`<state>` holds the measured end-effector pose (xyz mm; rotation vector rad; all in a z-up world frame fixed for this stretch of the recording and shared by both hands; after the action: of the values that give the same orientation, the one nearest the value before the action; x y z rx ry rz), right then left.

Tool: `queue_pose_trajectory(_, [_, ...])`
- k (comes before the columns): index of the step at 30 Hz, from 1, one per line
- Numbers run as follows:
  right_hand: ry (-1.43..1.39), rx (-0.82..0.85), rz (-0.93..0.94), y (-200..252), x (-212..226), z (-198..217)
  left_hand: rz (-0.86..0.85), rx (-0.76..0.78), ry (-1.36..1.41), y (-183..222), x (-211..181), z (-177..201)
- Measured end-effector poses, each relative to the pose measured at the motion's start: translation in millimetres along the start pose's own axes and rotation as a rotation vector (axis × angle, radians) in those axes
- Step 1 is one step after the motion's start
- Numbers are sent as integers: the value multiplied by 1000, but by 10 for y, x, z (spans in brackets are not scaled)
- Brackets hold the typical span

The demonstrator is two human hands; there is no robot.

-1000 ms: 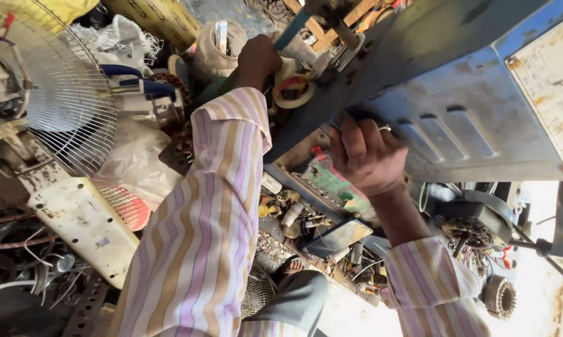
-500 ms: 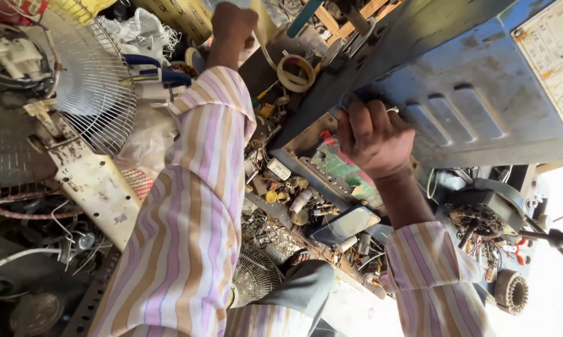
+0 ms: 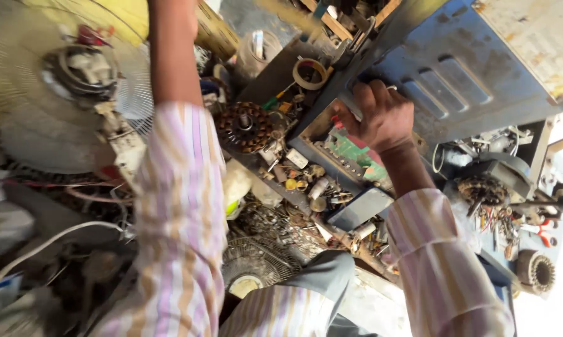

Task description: The person sits on the floor and adjusts small brass-colored components on a circular black fan rotor. They then retrieve a roll of brown tape and a pair of orange-handled scissors, cut a strip of tape, and apply it to the rotor assembly.

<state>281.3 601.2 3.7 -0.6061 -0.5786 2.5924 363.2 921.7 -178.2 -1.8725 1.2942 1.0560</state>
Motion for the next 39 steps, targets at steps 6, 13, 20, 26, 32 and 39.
queue_pose_trajectory(6, [-1402,89,-730,26,327,352,-95,205,166,1662,-818,-1093])
queue_pose_trajectory(13, [-1286,461,-989,1120,336,165,31,705,-14,1993,-24,-1819])
queue_pose_trajectory(20, [-181,97,-228,480,-325,317,-63,125,-1150,625,988,-1627])
queue_pose_trajectory(26, [-97,-10,-176,710,-428,-31,-191,-341,-1457,7,1929,-1650])
queue_pose_trajectory(32, [-63,-20,-98,667,-352,27,-141,57,-1291,-144,2195,-1742])
queue_pose_trajectory(39, [-133,-18,-209,710,-446,-30,100,317,-1122,804,300,-1233])
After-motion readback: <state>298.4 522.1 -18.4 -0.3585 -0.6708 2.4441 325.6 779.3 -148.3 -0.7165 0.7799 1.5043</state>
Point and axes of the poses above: each hand's wrist, its own y-axis away from the middle knuckle, its own z-axis out of the back of the hand, x = y × z, the point moved 8 cm from there along -y, towards the middle knuckle, and after that the axes turned 3 degrees about -x, right-handed, at the moved point
